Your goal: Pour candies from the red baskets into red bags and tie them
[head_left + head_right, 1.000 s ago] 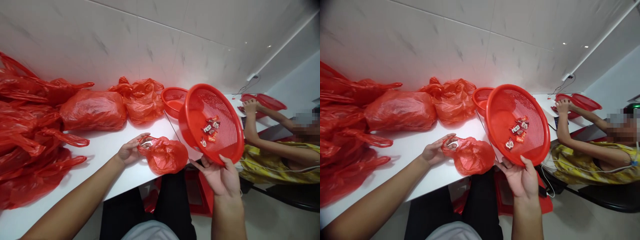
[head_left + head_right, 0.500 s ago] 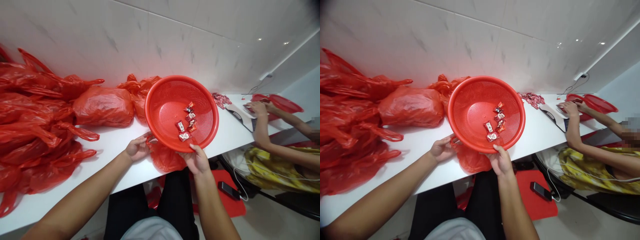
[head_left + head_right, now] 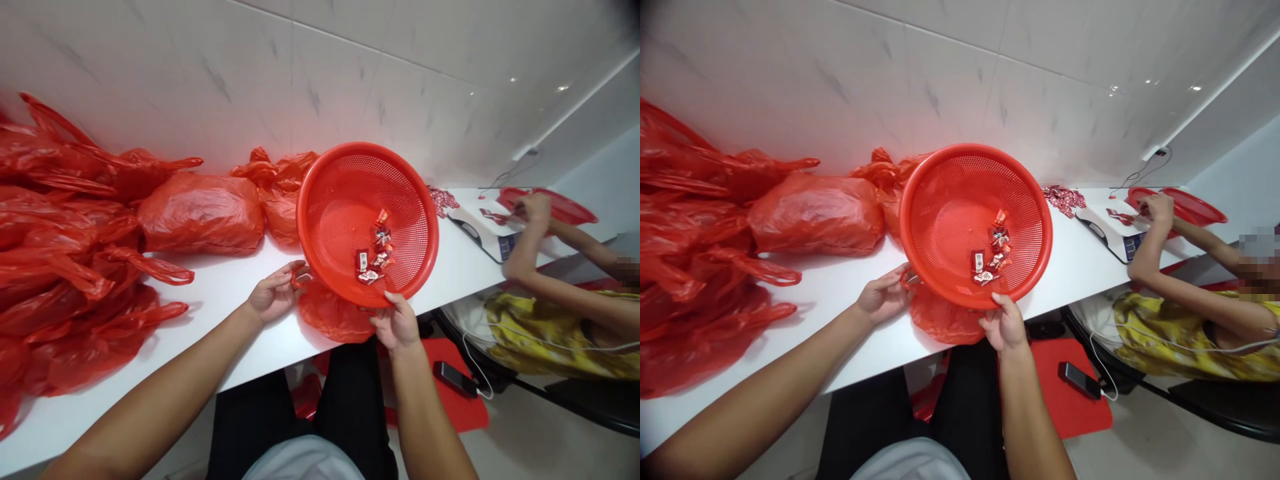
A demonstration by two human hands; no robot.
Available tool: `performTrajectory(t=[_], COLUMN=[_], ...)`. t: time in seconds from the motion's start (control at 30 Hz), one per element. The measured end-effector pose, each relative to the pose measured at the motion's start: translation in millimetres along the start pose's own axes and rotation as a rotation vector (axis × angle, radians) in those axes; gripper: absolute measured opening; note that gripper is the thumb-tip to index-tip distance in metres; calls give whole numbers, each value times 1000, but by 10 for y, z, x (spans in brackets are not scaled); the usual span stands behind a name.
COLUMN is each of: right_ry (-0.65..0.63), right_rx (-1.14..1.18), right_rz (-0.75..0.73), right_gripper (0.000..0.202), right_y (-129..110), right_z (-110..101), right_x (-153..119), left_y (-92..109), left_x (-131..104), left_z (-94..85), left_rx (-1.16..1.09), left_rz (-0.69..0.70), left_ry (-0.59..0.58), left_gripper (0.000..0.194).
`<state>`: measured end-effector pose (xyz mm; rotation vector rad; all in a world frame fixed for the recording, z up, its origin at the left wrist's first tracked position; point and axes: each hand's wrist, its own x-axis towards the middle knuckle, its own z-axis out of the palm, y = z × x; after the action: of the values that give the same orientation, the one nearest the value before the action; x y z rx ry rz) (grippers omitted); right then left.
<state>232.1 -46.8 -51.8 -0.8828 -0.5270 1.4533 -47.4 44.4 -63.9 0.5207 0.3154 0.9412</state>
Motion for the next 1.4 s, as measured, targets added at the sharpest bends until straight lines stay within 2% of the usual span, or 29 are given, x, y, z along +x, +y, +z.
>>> performTrajectory(t=[0.1, 0.2, 0.33, 0.57, 0.87, 1.03, 1.2, 1.3, 1.33, 1.4], right_ry=[147, 265, 200, 200, 255, 307, 418, 559, 612, 660], right_rx=[-48, -165, -407, -693, -795, -776, -602, -357, -286, -166], right_rz=[-57, -210, -310, -399, -495, -493, -535, -657, -723, -802], right_gripper=[23, 29, 42, 54, 51, 48, 44, 23, 16, 13], right_y=[-97, -136, -139, -142, 55, 93, 130, 85, 33, -147], right_z=[-108, -236, -371, -412, -567, -593, -439, -363, -358, -384], right_x=[-42, -87, -173, -285, -213, -179, -115, -22, 19, 113], left_y=[54, 111, 144, 115, 139, 123, 133, 149, 151, 149], left_x=[7, -8, -40, -43, -42, -47, -48, -48, -47, -44], left_z=[-16, 2, 46, 40, 29, 54, 92, 82, 78, 79], left_rx=[-17, -30, 3, 44, 41, 42, 32, 21, 18, 8], left_rz=[78, 112, 78, 61, 57, 33, 52, 58, 59, 60], left_ry=[76, 113, 79, 13, 5, -12, 0, -12, -14, -16], left_gripper=[38, 37, 41, 48, 60, 57, 61, 60, 60, 59])
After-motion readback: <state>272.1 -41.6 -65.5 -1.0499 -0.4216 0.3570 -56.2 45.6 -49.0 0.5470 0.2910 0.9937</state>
